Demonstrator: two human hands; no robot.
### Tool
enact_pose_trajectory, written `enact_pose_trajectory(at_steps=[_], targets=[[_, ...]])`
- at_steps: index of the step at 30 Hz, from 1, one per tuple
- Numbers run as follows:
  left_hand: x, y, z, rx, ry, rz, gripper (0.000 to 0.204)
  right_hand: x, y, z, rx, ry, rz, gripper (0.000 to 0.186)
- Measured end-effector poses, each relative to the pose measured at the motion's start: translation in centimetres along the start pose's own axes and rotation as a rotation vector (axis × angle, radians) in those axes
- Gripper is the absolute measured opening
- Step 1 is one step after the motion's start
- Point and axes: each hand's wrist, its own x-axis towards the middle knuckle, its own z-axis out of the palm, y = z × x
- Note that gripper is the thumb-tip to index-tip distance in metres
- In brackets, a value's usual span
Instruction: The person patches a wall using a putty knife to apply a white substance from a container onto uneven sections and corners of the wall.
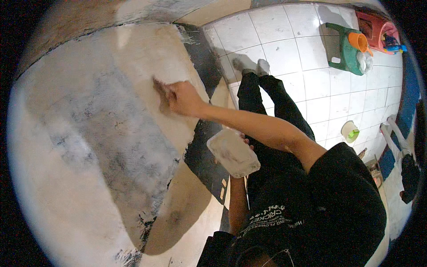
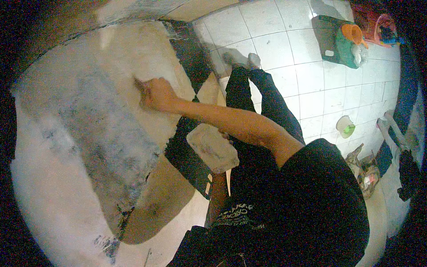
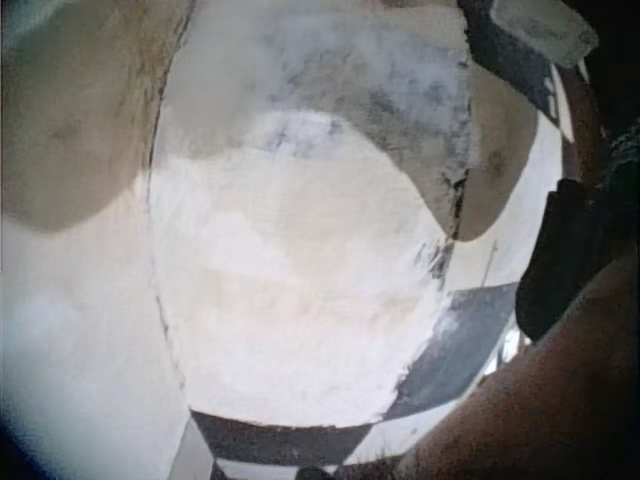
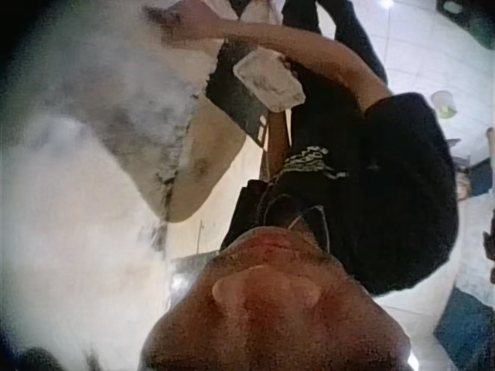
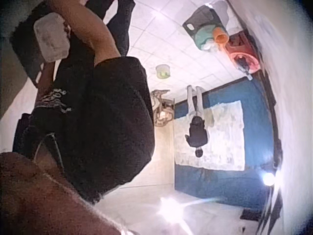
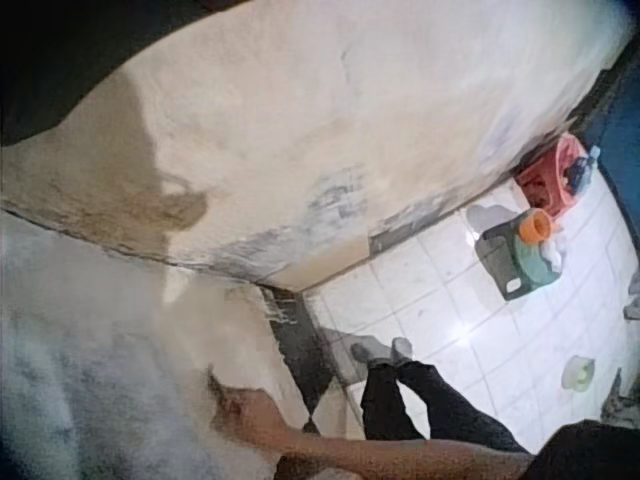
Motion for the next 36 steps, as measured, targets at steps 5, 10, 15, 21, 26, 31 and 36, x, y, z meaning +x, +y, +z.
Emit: enact_pose_trajectory(at_steps=[5,10,15,21,26,31,36], targets=[[0.2,0.8,6.3,-0.519,-0.333,-0.201,0.075,-0.7,-0.9,-5.7,0.275,-0.043,-0.048,0.018],[0.2,1.5,6.3,-0.531,-0.416,-0.330,0.070,4.7,14.2,-3.7,-0.316,0.053,0.225,0.027],[1.9,0.6,2.6,-0.308,-0.251,-0.198,0.068,7.3,17.0,1.6,-0.385,-0.078,0.307,0.021],[1.9,-0.5,2.6,-0.302,-0.161,-0.199,0.068,2.5,1.6,-2.1,-0.061,-0.063,0.111,0.033],[3.1,-1.0,0.2,-0.237,-0.227,-0.175,0.071,-1.9,-0.1,-4.0,0.243,-0.007,-0.011,0.023],[3.1,2.6,4.7,-0.251,-0.368,-0.280,0.077,-0.2,12.5,-3.1,-0.096,0.066,0.189,0.015],[3.2,2.9,2.1,-0.157,-0.056,-0.307,0.098,-0.5,7.8,0.3,-0.132,0.003,0.259,0.016]])
